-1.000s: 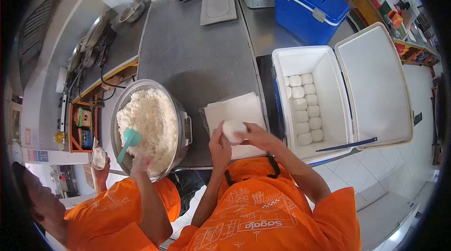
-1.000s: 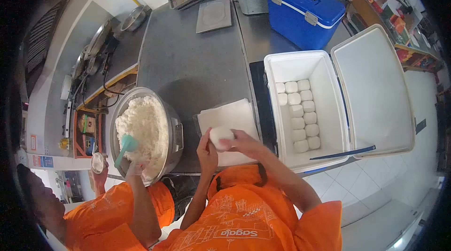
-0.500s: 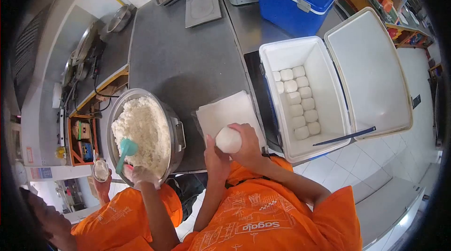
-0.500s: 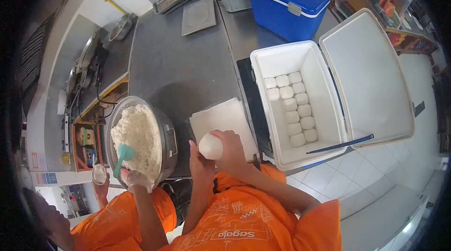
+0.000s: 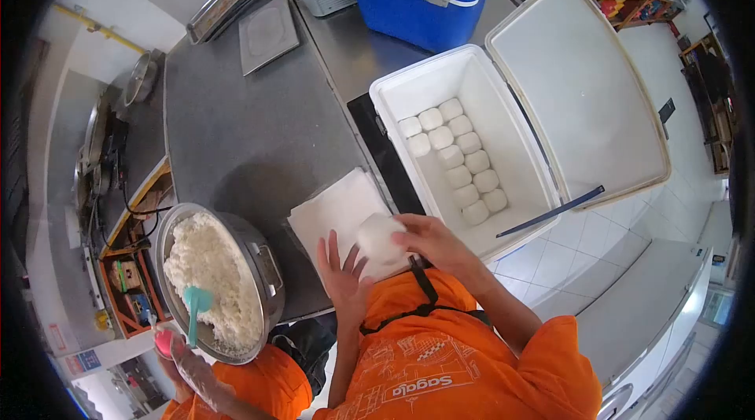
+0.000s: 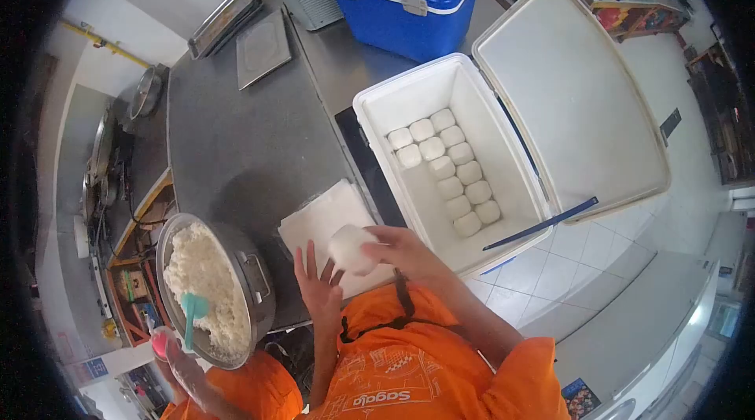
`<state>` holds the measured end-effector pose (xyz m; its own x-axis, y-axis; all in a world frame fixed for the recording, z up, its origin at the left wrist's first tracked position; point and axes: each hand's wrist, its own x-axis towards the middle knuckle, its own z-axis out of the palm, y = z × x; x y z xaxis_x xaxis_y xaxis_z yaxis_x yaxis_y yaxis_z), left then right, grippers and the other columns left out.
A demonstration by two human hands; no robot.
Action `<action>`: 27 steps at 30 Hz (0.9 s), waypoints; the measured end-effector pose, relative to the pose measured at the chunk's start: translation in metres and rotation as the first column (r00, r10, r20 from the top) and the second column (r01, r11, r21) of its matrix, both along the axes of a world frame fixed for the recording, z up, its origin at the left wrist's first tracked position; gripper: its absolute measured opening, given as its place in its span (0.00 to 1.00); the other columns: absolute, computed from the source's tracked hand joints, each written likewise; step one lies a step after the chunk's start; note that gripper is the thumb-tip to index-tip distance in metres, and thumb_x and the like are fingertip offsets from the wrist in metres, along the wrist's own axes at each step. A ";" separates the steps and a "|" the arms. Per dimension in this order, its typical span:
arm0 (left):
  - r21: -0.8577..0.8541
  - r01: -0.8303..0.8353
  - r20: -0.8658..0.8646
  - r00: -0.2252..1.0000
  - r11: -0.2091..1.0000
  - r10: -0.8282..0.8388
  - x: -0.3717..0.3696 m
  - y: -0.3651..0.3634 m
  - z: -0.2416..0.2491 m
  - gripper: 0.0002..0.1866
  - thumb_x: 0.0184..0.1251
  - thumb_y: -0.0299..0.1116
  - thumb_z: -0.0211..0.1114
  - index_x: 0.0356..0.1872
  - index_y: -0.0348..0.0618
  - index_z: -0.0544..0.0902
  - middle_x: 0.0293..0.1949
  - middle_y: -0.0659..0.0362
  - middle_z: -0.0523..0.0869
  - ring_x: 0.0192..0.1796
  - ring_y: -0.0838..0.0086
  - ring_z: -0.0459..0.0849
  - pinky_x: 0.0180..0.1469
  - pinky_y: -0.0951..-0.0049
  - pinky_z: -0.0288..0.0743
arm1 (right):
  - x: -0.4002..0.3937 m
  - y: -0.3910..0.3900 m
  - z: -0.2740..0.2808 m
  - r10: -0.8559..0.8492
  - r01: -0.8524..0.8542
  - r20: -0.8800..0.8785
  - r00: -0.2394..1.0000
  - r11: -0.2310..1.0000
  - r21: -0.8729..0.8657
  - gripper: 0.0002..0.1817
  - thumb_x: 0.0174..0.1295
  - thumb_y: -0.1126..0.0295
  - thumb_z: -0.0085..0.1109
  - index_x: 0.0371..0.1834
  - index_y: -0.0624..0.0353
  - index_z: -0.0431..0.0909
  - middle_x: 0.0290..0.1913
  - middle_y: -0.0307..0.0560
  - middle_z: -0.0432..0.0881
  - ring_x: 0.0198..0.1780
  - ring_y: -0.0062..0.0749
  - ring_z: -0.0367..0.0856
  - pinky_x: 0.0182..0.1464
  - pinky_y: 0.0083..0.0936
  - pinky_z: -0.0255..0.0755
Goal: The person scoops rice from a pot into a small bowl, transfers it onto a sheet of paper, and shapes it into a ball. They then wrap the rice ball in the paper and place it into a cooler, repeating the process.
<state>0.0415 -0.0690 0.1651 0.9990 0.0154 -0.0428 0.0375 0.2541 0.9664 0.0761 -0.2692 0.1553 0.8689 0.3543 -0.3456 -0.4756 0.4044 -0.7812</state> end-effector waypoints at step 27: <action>0.966 0.013 0.066 0.953 0.258 -0.295 -0.071 0.123 -0.149 0.11 0.65 0.20 0.65 0.48 0.37 0.85 0.51 0.49 0.88 0.58 0.51 0.85 0.58 0.55 0.81 | 0.083 -0.060 -0.435 -0.696 0.086 -0.112 0.709 0.244 -0.966 0.17 0.64 0.63 0.58 0.51 0.61 0.80 0.41 0.48 0.84 0.43 0.39 0.82 0.45 0.37 0.79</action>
<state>-0.0297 0.0545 0.0157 0.9654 -0.2512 0.0701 -0.2527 -0.8348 0.4891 0.1596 -0.3288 -0.2797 0.4045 -0.7522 -0.5201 -0.8491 -0.0976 -0.5192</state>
